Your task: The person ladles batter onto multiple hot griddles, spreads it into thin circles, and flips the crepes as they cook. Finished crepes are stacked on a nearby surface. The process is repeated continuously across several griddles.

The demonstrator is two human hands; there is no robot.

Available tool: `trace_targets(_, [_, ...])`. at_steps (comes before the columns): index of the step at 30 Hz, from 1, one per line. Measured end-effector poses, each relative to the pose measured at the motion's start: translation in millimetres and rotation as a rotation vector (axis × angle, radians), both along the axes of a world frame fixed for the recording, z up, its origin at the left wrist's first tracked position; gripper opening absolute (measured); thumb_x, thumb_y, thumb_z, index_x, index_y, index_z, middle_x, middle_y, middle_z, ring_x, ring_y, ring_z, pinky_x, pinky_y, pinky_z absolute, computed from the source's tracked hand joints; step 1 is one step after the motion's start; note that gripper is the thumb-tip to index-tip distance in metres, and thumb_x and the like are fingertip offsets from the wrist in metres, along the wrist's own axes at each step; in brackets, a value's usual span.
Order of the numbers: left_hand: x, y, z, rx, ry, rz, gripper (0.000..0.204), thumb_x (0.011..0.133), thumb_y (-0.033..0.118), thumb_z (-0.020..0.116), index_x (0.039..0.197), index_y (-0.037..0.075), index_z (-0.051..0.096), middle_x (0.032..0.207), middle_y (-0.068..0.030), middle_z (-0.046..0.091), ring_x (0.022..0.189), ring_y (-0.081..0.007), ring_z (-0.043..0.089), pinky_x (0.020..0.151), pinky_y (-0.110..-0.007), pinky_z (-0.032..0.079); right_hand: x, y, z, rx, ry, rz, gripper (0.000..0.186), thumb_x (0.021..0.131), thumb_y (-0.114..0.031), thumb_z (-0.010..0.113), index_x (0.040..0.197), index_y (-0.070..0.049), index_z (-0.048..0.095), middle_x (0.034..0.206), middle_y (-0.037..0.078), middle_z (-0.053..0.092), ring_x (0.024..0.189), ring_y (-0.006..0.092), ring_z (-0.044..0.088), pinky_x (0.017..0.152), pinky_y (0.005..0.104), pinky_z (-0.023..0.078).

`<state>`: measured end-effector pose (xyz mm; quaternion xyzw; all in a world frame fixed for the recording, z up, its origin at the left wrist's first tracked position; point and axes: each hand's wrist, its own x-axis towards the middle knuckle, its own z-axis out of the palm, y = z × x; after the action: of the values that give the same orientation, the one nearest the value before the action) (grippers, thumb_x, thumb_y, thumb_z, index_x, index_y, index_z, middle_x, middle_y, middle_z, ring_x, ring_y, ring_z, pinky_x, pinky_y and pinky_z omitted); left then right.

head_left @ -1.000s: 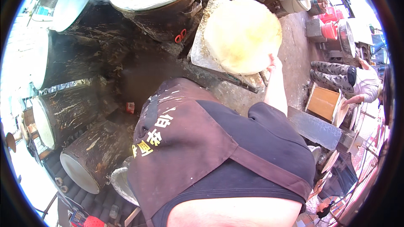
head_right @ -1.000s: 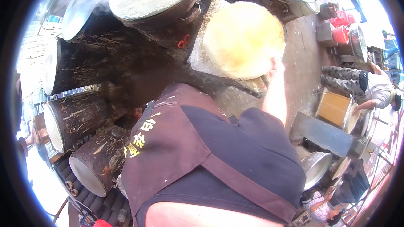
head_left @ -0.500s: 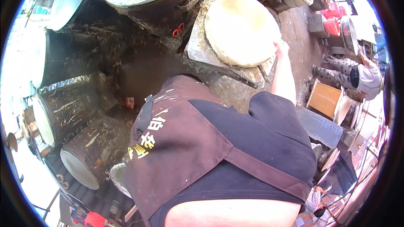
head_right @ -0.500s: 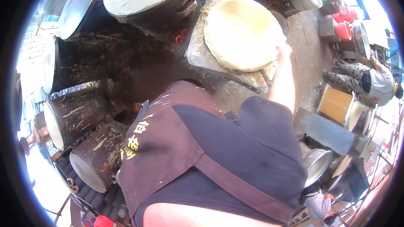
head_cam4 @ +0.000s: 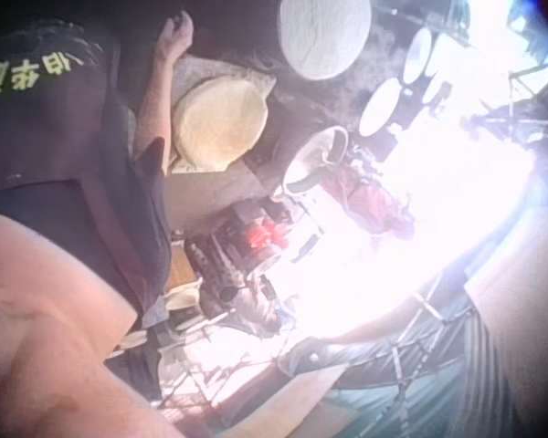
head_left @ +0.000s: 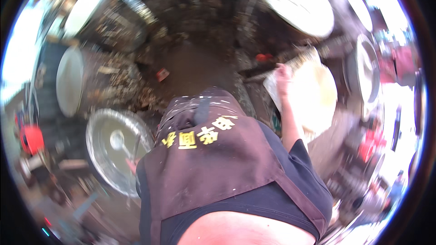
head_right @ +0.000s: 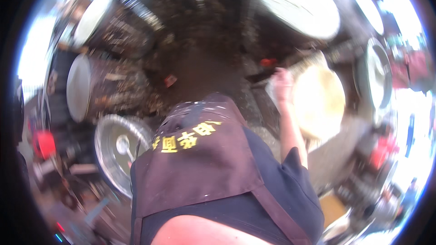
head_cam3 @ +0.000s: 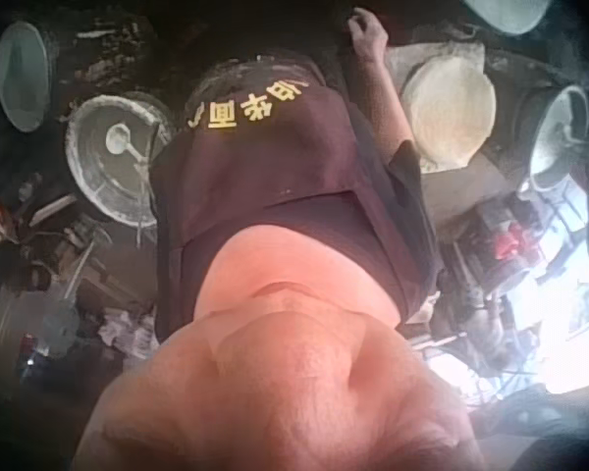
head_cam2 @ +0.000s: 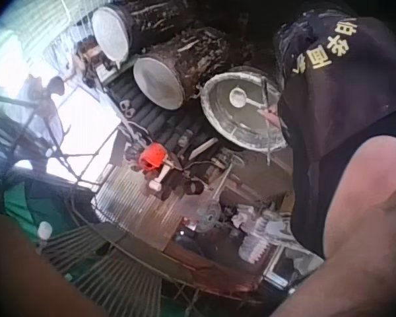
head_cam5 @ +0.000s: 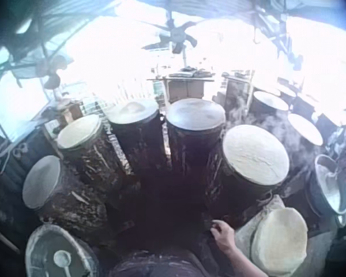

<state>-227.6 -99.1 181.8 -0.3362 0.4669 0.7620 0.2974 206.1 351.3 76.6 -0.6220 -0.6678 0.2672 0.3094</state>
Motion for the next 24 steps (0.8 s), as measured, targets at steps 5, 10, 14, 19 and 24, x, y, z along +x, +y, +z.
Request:
trace_targets(5, [38, -8, 0, -0.035, 0.003, 0.028, 0.049, 0.090, 0.057, 0.052, 0.065, 0.017, 0.042, 0.046, 0.0071, 0.029, 0.034, -0.0036, 0.027, 0.030, -0.021, 0.018, -309, -91, 55, -0.149, 0.132, 1.366, 0.037, 0.089, -0.030, 0.062, 0.115, -0.003, 0.062, 0.103, 0.016, 0.065, 0.095, 0.0291, 0.064, 0.083, 0.0351, 0.051])
trace_targets(10, [70, -9, -26, -0.033, 0.006, 0.055, 0.052, 0.089, 0.060, 0.052, 0.066, 0.015, 0.042, 0.051, 0.0051, 0.035, 0.035, -0.0055, 0.030, 0.031, -0.021, 0.022, -408, -250, 88, -0.236, -0.071, 2.341, 0.059, 0.089, -0.049, 0.056, 0.123, -0.001, 0.054, 0.108, 0.023, 0.062, 0.104, 0.0366, 0.059, 0.089, 0.0435, 0.047])
trace_targets(14, [74, -25, -34, -0.148, 0.128, 0.065, 0.046, 0.090, 0.057, 0.054, 0.090, 0.011, 0.048, 0.058, 0.0023, 0.040, 0.041, -0.0071, 0.040, 0.033, -0.023, 0.032, -412, -299, 71, -0.179, -0.236, 2.358, 0.053, 0.086, -0.034, 0.062, 0.129, -0.006, 0.049, 0.092, 0.023, 0.065, 0.089, 0.0366, 0.065, 0.079, 0.0439, 0.050])
trace_targets(19, [41, -103, -117, -0.794, 0.318, -0.396, 0.060, 0.093, 0.026, 0.056, 0.144, 0.007, 0.031, 0.087, -0.0154, 0.062, 0.070, -0.0238, 0.059, 0.063, -0.036, 0.049, -422, -260, 40, -0.328, -0.134, 1.886, 0.039, 0.086, -0.020, 0.062, 0.124, -0.010, 0.056, 0.091, 0.019, 0.067, 0.081, 0.0351, 0.066, 0.071, 0.0419, 0.052])
trace_targets(24, [59, -135, -136, -0.939, 0.628, -0.743, 0.055, 0.091, 0.022, 0.057, 0.142, 0.014, 0.039, 0.102, -0.0233, 0.064, 0.088, -0.0310, 0.064, 0.080, -0.039, 0.048, -413, -214, 65, -0.612, -0.255, 1.559, 0.038, 0.089, -0.015, 0.059, 0.125, -0.005, 0.057, 0.069, 0.001, 0.057, 0.053, 0.0062, 0.053, 0.046, 0.0238, 0.043])
